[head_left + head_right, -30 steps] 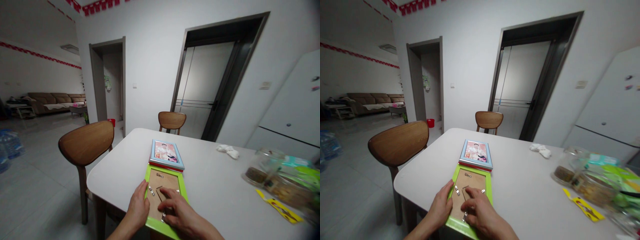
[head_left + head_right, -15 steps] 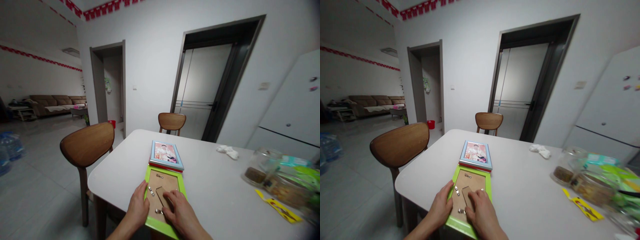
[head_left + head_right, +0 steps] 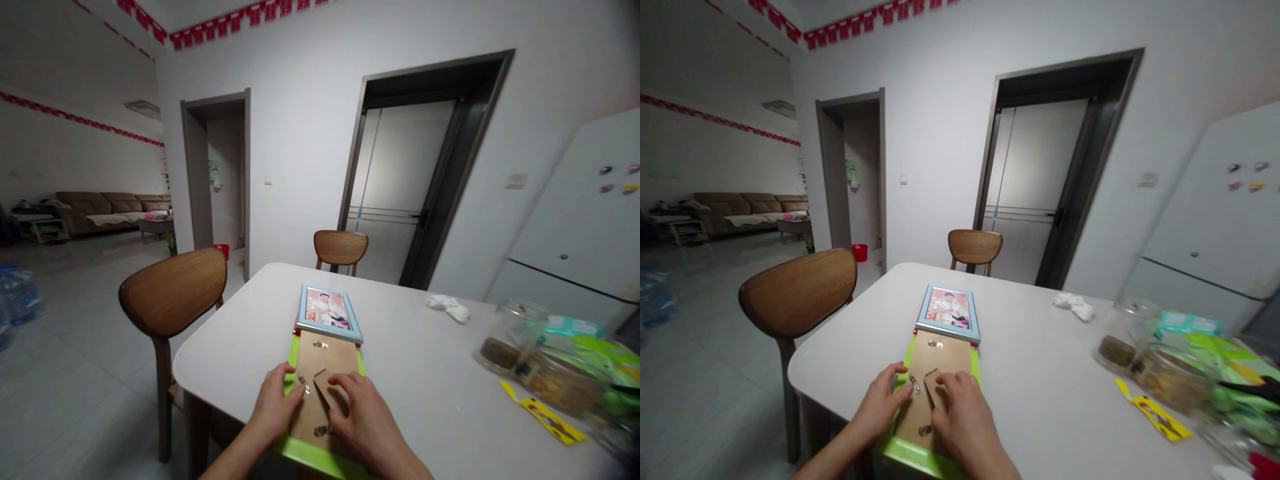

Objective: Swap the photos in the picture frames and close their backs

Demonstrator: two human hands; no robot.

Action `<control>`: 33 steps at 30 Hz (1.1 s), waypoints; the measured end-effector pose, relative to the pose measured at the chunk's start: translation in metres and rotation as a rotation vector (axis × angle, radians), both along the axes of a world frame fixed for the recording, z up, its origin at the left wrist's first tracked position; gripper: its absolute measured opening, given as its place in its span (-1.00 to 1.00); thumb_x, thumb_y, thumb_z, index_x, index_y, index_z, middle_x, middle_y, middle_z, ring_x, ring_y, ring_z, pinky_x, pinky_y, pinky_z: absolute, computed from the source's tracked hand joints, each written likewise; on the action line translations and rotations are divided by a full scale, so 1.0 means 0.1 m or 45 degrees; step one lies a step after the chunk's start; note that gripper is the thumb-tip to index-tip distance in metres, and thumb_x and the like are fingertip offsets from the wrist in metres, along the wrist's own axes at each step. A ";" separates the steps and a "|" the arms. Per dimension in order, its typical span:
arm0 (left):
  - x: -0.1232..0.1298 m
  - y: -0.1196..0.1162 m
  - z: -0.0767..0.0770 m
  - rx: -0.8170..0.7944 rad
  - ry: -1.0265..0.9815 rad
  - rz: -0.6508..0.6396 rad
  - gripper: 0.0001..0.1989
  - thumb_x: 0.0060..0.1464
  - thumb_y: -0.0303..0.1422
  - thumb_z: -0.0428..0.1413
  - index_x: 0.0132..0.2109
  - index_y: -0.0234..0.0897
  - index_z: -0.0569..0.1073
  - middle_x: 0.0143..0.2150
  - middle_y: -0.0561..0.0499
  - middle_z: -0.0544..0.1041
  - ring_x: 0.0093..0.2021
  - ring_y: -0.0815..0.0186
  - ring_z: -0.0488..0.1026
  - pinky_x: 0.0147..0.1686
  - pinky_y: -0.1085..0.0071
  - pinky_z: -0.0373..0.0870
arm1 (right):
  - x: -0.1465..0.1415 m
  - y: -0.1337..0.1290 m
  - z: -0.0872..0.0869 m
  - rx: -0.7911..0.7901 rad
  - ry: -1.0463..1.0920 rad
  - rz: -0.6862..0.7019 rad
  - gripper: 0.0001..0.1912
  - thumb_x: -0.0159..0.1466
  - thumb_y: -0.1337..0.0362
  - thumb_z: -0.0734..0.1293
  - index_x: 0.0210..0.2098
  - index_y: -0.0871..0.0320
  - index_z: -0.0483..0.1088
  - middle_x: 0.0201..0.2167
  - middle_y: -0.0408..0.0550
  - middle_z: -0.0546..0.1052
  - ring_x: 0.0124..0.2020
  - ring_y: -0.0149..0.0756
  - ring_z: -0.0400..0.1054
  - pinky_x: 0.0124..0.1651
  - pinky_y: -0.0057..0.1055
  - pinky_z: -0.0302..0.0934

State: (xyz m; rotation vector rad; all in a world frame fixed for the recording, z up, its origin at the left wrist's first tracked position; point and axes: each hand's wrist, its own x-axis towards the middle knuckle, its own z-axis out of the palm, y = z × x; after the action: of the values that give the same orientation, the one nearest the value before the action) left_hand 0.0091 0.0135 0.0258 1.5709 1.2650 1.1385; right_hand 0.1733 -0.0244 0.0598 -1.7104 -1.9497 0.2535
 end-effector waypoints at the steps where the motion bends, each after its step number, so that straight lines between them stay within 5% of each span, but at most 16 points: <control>1: 0.01 0.00 0.02 -0.011 -0.057 -0.013 -0.75 -0.18 -0.41 0.04 -0.24 -0.30 0.35 -0.18 -0.09 0.44 -0.12 0.19 0.33 -0.09 0.31 0.18 | -0.01 -0.01 0.04 0.014 0.004 0.000 -0.66 -0.09 0.39 0.19 -0.28 0.16 0.35 -0.30 0.00 0.40 -0.21 -0.21 0.23 -0.14 -0.34 0.10; 6: 0.09 -0.02 0.13 -0.105 -0.387 -0.155 -0.82 -0.14 -0.35 0.00 -0.31 -0.30 0.31 -0.42 0.01 0.49 -0.43 0.30 0.43 -0.38 0.42 0.33 | -0.14 -0.04 0.23 0.129 0.104 0.058 -0.66 0.00 0.43 0.13 -0.23 0.16 0.32 -0.29 -0.02 0.41 -0.22 -0.27 0.25 -0.13 -0.35 0.12; 11: -0.11 0.15 0.30 -0.136 -0.638 0.016 -0.77 -0.16 -0.22 0.01 -0.37 -0.28 0.25 -0.53 0.09 0.45 -0.49 0.33 0.42 -0.46 0.44 0.31 | -0.11 -0.01 0.31 0.251 0.340 0.142 -0.67 0.08 0.29 0.15 -0.14 0.16 0.27 -0.19 0.01 0.38 -0.26 -0.31 0.28 -0.26 -0.39 0.21; 15: -0.55 0.41 0.34 -0.192 -0.656 0.161 -0.77 -0.26 -0.22 0.06 -0.44 -0.26 0.24 -0.60 0.15 0.40 -0.57 0.37 0.38 -0.52 0.47 0.29 | 0.09 0.04 0.06 0.251 0.261 0.029 -0.70 0.09 0.24 0.14 -0.20 0.15 0.32 -0.16 0.03 0.38 -0.16 -0.24 0.25 -0.15 -0.30 0.18; 21: -1.10 0.56 0.15 -0.351 -0.360 0.229 -0.80 -0.34 -0.30 0.11 -0.49 -0.33 0.35 -0.68 0.11 0.39 -0.66 0.34 0.34 -0.64 0.49 0.22 | 0.22 0.08 -0.39 0.004 -0.066 -0.028 -0.65 0.00 0.35 0.19 -0.20 0.20 0.36 -0.09 0.10 0.33 -0.05 -0.14 0.16 0.00 -0.26 0.04; 25: -1.23 0.60 0.08 -0.298 -0.134 0.345 -0.87 -0.27 -0.36 0.07 -0.46 -0.32 0.38 -0.64 0.09 0.42 -0.58 0.29 0.39 -0.58 0.48 0.24 | 0.27 0.15 -0.47 0.010 -0.138 -0.170 -0.64 0.03 0.36 0.16 -0.17 0.22 0.34 -0.04 0.12 0.27 -0.01 -0.13 0.12 0.02 -0.25 0.00; 29: -1.27 0.66 0.09 -0.158 0.074 0.461 -0.77 -0.23 -0.46 0.04 -0.30 -0.35 0.38 -0.42 -0.03 0.48 -0.26 0.15 0.41 -0.28 0.34 0.28 | 0.36 0.20 -0.50 -0.017 -0.193 -0.270 -0.61 0.05 0.36 0.12 -0.12 0.28 0.30 -0.02 0.16 0.25 -0.01 -0.13 0.13 0.03 -0.25 -0.02; 33: -1.07 0.57 0.14 0.046 0.243 0.421 -0.62 -0.20 -0.49 0.02 -0.12 -0.39 0.32 -0.05 -0.17 0.35 0.05 0.13 0.17 0.05 0.26 0.00 | 0.47 0.17 -0.50 -0.054 -0.227 -0.319 -0.57 0.07 0.29 0.10 -0.08 0.30 0.26 -0.08 0.16 0.32 -0.08 -0.12 0.19 -0.02 -0.23 0.03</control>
State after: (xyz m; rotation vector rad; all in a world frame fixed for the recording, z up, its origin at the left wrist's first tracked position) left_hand -0.0977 0.0702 0.0393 1.5635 1.6867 1.2404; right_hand 0.2205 -0.0077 0.0097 -2.0430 -1.8360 0.0526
